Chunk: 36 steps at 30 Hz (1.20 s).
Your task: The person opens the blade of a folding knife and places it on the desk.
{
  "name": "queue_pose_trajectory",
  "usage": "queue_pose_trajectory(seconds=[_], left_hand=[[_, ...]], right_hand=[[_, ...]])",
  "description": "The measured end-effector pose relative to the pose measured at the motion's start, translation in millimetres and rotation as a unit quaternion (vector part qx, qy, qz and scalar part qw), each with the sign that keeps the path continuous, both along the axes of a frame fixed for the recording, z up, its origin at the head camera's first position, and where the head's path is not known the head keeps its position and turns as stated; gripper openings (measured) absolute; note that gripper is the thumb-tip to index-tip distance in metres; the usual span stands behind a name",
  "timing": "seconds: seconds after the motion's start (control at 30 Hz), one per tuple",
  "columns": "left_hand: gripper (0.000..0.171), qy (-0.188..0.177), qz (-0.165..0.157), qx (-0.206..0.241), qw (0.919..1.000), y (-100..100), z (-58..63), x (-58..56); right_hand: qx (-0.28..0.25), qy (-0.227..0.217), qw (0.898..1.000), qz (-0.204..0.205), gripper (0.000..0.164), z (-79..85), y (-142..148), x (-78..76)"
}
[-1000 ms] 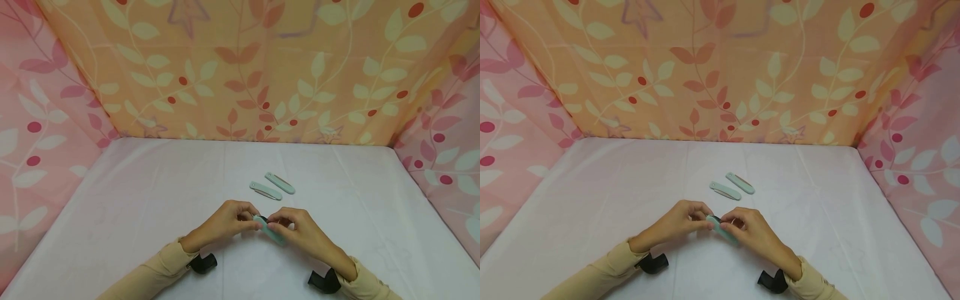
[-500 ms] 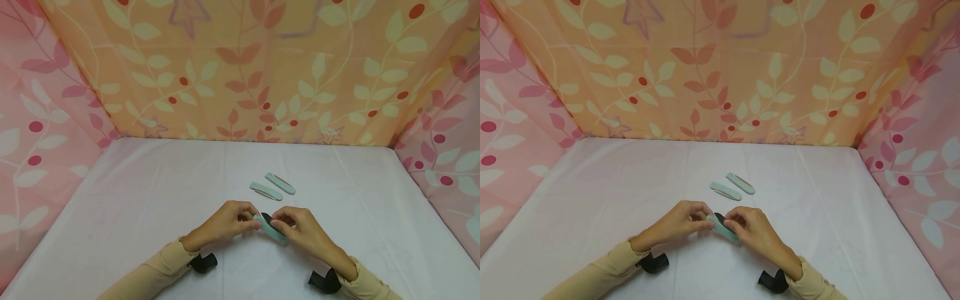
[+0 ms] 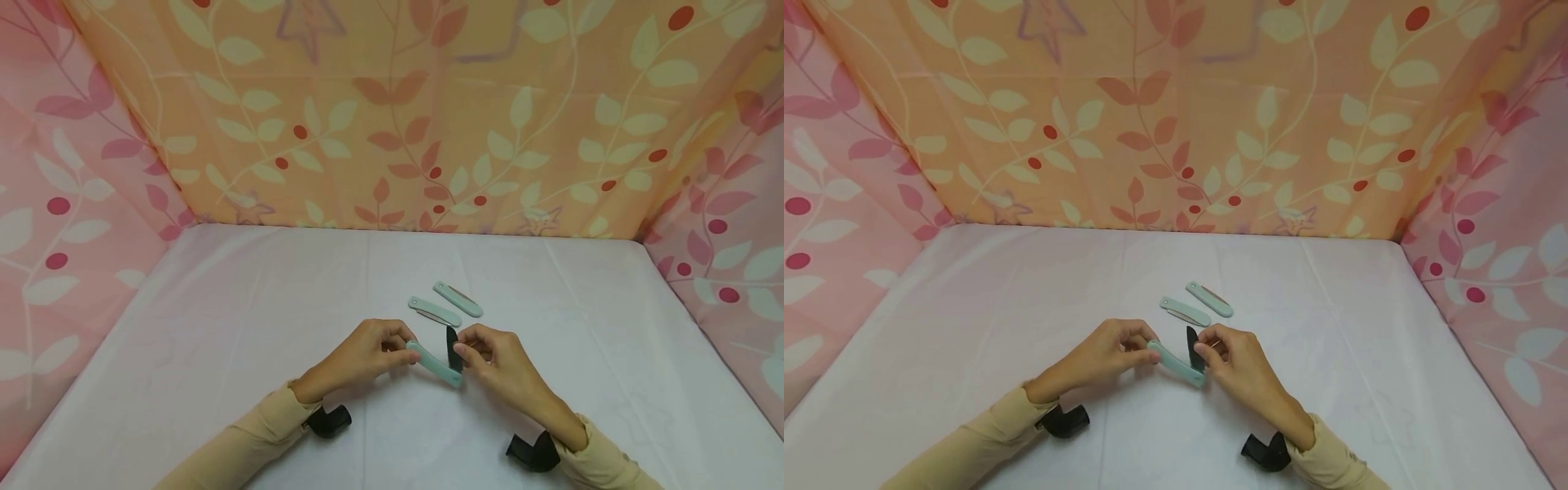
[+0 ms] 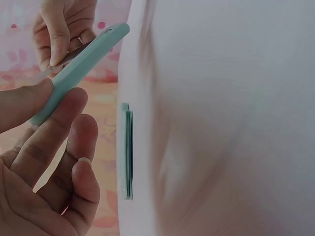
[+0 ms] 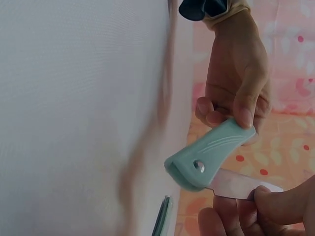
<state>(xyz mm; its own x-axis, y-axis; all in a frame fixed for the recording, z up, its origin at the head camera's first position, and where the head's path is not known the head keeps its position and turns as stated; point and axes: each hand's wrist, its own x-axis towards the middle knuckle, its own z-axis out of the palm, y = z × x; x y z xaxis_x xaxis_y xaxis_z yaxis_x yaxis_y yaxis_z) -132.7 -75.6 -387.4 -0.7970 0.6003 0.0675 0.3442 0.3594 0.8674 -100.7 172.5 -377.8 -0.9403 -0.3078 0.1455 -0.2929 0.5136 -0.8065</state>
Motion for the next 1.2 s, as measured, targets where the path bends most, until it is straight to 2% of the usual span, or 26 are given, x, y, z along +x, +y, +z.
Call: queue_pose_trajectory(seconds=[0.2,0.4,0.6,0.83,1.2], left_hand=[[0.014,-0.006,0.008,-0.009,0.9999,-3.5,3.2,-2.5],[0.015,-0.006,-0.003,-0.010,0.9999,-2.9,3.2,-4.2],[0.016,-0.006,-0.025,-0.005,0.9997,-1.4,-0.1,-6.1],[0.010,-0.011,-0.032,-0.006,0.9994,-1.6,3.0,-2.4],[0.008,-0.019,-0.051,0.007,0.9985,-3.1,3.8,-0.2]], right_hand=[[-0.039,-0.043,0.998,0.000,0.010,-3.1,0.7,-2.6],[-0.044,-0.031,0.999,-0.001,0.010,-4.8,1.6,-4.1],[-0.042,-0.040,0.998,0.009,0.013,-4.0,1.7,-4.1],[-0.035,-0.027,0.999,0.014,0.015,-3.6,0.5,-2.1],[-0.060,-0.024,0.997,0.030,0.016,-5.8,-0.6,-2.2]])
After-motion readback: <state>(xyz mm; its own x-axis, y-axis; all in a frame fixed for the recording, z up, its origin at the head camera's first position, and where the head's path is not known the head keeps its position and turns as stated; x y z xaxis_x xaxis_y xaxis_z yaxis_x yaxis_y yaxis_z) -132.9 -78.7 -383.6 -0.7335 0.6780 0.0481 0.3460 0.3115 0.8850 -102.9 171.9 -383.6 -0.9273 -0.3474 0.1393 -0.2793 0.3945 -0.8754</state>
